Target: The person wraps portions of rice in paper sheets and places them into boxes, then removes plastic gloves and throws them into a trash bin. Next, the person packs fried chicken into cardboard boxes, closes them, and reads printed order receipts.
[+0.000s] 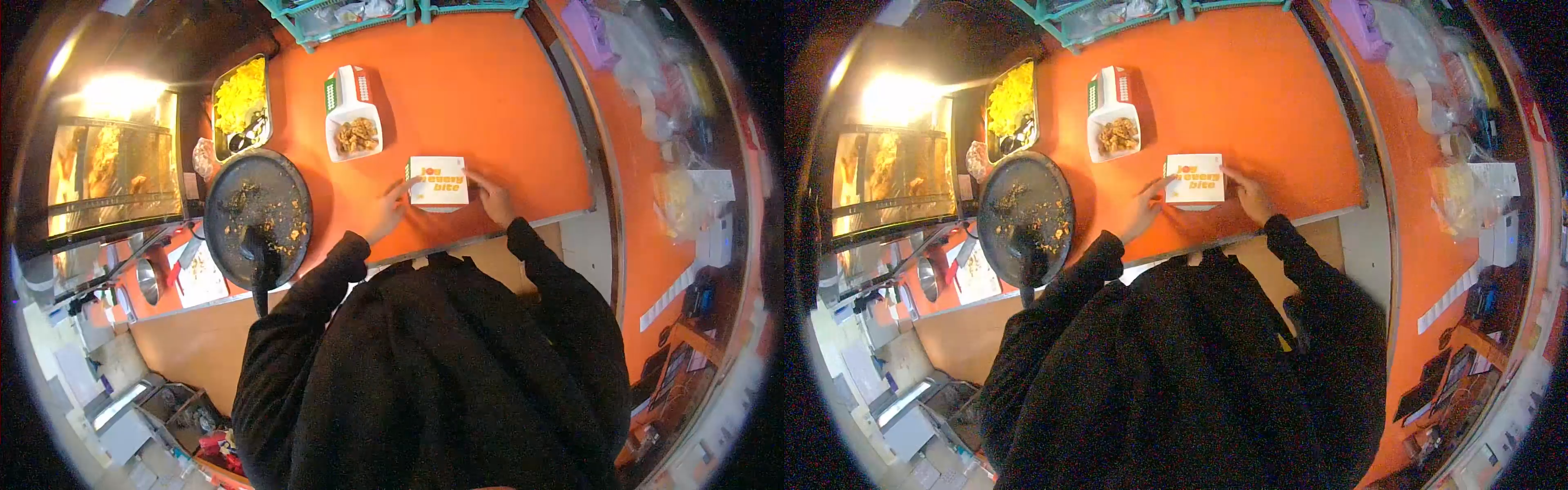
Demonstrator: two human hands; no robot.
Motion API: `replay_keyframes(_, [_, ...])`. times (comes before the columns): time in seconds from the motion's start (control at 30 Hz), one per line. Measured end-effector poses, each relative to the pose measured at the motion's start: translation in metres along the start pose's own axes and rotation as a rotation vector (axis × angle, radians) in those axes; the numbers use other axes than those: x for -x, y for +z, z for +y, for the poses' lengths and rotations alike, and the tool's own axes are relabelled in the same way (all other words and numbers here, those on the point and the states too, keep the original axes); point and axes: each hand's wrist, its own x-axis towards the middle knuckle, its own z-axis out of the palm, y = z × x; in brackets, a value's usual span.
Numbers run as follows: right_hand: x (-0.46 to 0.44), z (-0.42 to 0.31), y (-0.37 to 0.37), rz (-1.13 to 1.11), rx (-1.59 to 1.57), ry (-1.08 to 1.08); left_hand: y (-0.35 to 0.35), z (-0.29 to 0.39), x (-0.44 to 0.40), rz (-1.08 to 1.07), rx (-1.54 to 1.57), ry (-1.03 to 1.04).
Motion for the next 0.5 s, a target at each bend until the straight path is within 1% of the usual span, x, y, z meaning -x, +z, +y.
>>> replay_keyframes(0.03, [-0.001,-0.017,0.001,0.004,0.003,0.001,0.010,-0.005,-0.003,0.001,0.292,-0.056])
replay_keyframes(0.07, [-0.003,-0.036,0.004,0.114,-0.394,0.330,0.019,-0.011,-0.007,0.003,0.585,-0.111])
replay_keyframes(0.1, [-0.007,-0.049,0.005,0.222,-0.792,0.654,0.022,-0.007,-0.013,0.007,0.584,-0.104])
replay_keyframes(0.13, [-0.009,-0.043,0.011,0.221,-0.789,0.648,0.024,0.000,-0.019,0.071,0.624,-0.183])
replay_keyframes(0.17, [-0.009,-0.030,0.020,0.119,-0.722,0.678,0.026,0.006,-0.022,0.136,0.663,-0.265])
replay_keyframes(0.2, [-0.008,-0.023,0.025,0.016,-0.655,0.707,0.018,0.019,-0.023,0.141,0.662,-0.266])
replay_keyframes(0.23, [-0.009,-0.027,0.023,0.010,-0.654,0.704,0.002,0.038,-0.025,0.154,0.832,-0.417])
replay_keyframes(0.27, [-0.011,-0.033,0.017,-0.029,-0.784,0.766,-0.005,0.048,-0.027,0.169,1.002,-0.566])
replay_keyframes(0.3, [-0.014,-0.036,0.012,-0.069,-0.915,0.826,0.005,0.037,-0.029,0.178,1.001,-0.712])
replay_keyframes(0.33, [-0.012,-0.026,0.014,-0.077,-0.912,0.820,0.007,0.026,-0.030,0.188,1.002,-0.711])
replay_keyframes(0.4, [-0.007,-0.002,0.024,-0.047,-1.027,0.797,0.005,0.008,-0.030,-0.167,1.260,-0.835])
replay_keyframes(0.43, [-0.006,-0.004,0.024,-0.031,-1.118,0.794,-0.009,0.017,-0.029,-0.160,1.260,-0.834])
replay_keyframes(0.5, [-0.005,-0.007,0.027,-0.004,-1.125,0.800,-0.031,0.034,-0.026,-0.411,1.287,-0.993])
